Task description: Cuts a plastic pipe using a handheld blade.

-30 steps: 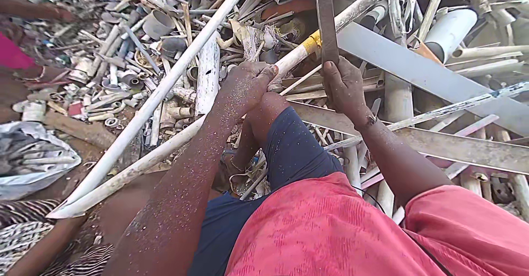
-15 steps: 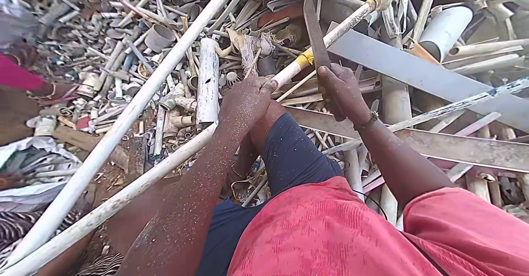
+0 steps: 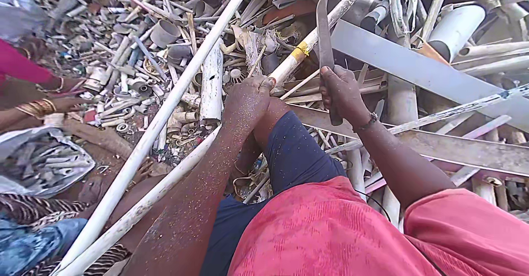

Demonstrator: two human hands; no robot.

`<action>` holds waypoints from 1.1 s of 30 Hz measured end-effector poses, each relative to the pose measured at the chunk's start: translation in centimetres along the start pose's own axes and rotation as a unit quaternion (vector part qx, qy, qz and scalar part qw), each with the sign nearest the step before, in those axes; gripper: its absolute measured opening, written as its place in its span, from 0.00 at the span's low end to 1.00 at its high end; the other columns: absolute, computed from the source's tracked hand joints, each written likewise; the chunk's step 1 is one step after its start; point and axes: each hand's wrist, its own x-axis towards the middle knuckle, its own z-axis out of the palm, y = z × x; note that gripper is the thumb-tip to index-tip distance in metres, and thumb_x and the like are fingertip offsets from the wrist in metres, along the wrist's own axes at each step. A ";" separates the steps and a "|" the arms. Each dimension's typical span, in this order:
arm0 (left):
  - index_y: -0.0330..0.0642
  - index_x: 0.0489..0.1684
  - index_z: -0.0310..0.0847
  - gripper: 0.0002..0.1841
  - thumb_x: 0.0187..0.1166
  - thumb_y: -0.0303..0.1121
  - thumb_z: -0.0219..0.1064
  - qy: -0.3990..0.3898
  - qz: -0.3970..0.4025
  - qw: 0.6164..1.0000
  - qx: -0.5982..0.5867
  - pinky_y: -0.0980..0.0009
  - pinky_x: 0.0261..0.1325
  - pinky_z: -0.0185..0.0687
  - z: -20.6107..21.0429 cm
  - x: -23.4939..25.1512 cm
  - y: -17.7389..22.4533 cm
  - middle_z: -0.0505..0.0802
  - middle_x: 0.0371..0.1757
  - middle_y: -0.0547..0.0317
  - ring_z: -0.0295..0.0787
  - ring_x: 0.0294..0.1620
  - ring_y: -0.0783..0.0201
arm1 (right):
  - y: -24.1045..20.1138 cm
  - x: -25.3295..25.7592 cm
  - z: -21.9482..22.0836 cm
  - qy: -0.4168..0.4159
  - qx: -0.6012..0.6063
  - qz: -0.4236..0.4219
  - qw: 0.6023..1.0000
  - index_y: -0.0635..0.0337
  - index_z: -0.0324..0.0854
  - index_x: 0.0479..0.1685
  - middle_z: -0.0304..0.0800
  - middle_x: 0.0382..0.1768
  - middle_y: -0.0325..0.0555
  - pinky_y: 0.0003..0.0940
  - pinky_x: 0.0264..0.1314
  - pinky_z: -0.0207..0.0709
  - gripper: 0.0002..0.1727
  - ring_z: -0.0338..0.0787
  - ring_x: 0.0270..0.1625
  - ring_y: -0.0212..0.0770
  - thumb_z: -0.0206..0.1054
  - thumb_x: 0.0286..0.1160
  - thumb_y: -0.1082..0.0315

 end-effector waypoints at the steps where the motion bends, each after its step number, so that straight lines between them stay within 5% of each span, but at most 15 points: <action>1: 0.43 0.43 0.86 0.26 0.94 0.52 0.46 0.000 -0.002 1.000 0.003 0.40 0.46 0.75 0.0 0.0 -0.2 0.88 0.34 0.47 0.86 0.39 0.47 | -0.1 -0.5 0.2 -0.046 -0.023 -0.005 0.999 0.59 0.75 0.38 0.72 0.14 0.39 0.27 0.10 0.67 0.19 0.69 0.09 0.33 0.51 0.94 0.55; 6: 0.46 0.47 0.88 0.25 0.94 0.53 0.48 0.008 0.005 1.000 -0.009 0.40 0.48 0.78 0.0 -0.5 -0.1 0.90 0.36 0.49 0.88 0.41 0.48 | -0.5 0.7 -0.6 0.009 0.002 -0.010 1.000 0.57 0.74 0.38 0.71 0.15 0.36 0.26 0.10 0.69 0.18 0.69 0.10 0.31 0.50 0.95 0.55; 9: 0.45 0.44 0.88 0.25 0.94 0.52 0.48 -0.002 -0.004 1.000 -0.010 0.41 0.45 0.77 0.2 -0.6 -0.5 0.89 0.34 0.50 0.86 0.39 0.48 | -1.1 -0.4 0.7 -0.098 -0.086 -0.008 0.991 0.61 0.77 0.36 0.71 0.13 0.40 0.29 0.11 0.66 0.20 0.69 0.09 0.35 0.52 0.94 0.55; 13: 0.46 0.43 0.88 0.25 0.93 0.53 0.48 -0.001 0.000 1.000 -0.009 0.41 0.43 0.77 0.4 -1.1 -0.2 0.88 0.31 0.51 0.86 0.36 0.49 | -1.9 1.0 0.2 -0.035 -0.052 -0.037 0.997 0.57 0.75 0.37 0.73 0.17 0.37 0.26 0.12 0.68 0.19 0.69 0.11 0.31 0.50 0.95 0.55; 16: 0.47 0.46 0.89 0.24 0.93 0.53 0.50 -0.007 -0.016 1.000 -0.010 0.40 0.47 0.77 0.2 -0.9 -0.4 0.89 0.35 0.50 0.87 0.41 0.48 | -1.9 0.1 1.6 -0.121 -0.134 -0.042 0.983 0.60 0.80 0.36 0.75 0.15 0.40 0.30 0.13 0.67 0.22 0.71 0.11 0.35 0.53 0.93 0.54; 18: 0.48 0.47 0.89 0.24 0.93 0.53 0.50 -0.005 -0.001 1.000 -0.015 0.41 0.45 0.77 0.2 -0.7 -1.1 0.89 0.34 0.51 0.86 0.38 0.50 | -1.5 0.3 1.8 -0.101 -0.155 -0.058 0.981 0.58 0.81 0.34 0.75 0.14 0.39 0.32 0.14 0.67 0.22 0.72 0.11 0.35 0.53 0.92 0.52; 20: 0.55 0.37 0.87 0.27 0.90 0.61 0.48 0.030 0.044 0.998 -0.015 0.49 0.32 0.77 1.6 0.1 -3.6 0.85 0.25 0.62 0.83 0.27 0.59 | -1.0 1.1 0.7 -0.018 -0.103 -0.061 0.993 0.58 0.76 0.34 0.72 0.14 0.38 0.30 0.12 0.68 0.21 0.70 0.11 0.34 0.52 0.94 0.53; 22: 0.57 0.34 0.87 0.28 0.88 0.64 0.47 0.051 0.063 0.996 -0.024 0.50 0.29 0.77 2.4 0.9 -5.1 0.84 0.23 0.65 0.82 0.24 0.62 | -0.6 0.8 0.9 -0.038 -0.110 -0.057 0.992 0.59 0.77 0.35 0.73 0.14 0.38 0.29 0.12 0.69 0.21 0.71 0.10 0.33 0.52 0.94 0.54; 24: 0.51 0.39 0.89 0.27 0.90 0.59 0.49 0.027 0.036 0.999 -0.018 0.45 0.36 0.78 1.9 0.4 -3.9 0.88 0.28 0.58 0.86 0.30 0.56 | -0.2 -0.5 2.1 -0.112 -0.183 -0.064 0.975 0.59 0.81 0.35 0.77 0.16 0.39 0.31 0.16 0.70 0.22 0.74 0.13 0.34 0.54 0.93 0.53; 26: 0.45 0.44 0.89 0.24 0.93 0.52 0.50 -0.007 0.001 1.000 -0.018 0.40 0.45 0.77 0.6 -0.5 -1.2 0.89 0.34 0.49 0.86 0.38 0.48 | 0.1 0.2 1.9 -0.059 -0.189 -0.097 0.975 0.57 0.81 0.34 0.76 0.18 0.37 0.32 0.21 0.69 0.22 0.74 0.16 0.34 0.53 0.92 0.52; 28: 0.46 0.44 0.89 0.24 0.93 0.51 0.50 -0.007 -0.006 1.000 -0.017 0.42 0.44 0.77 0.3 -0.9 -0.6 0.89 0.33 0.50 0.86 0.36 0.49 | 0.7 1.5 0.9 0.024 -0.132 -0.097 0.986 0.57 0.77 0.37 0.75 0.18 0.37 0.30 0.17 0.73 0.20 0.74 0.14 0.33 0.51 0.93 0.53; 33: 0.47 0.42 0.89 0.24 0.93 0.52 0.51 0.009 -0.004 0.999 -0.035 0.44 0.41 0.77 0.3 -0.7 -2.5 0.88 0.30 0.54 0.85 0.33 0.53 | 1.0 0.6 1.0 -0.038 -0.120 -0.071 0.989 0.58 0.80 0.31 0.76 0.14 0.38 0.32 0.16 0.71 0.20 0.74 0.12 0.34 0.63 0.87 0.52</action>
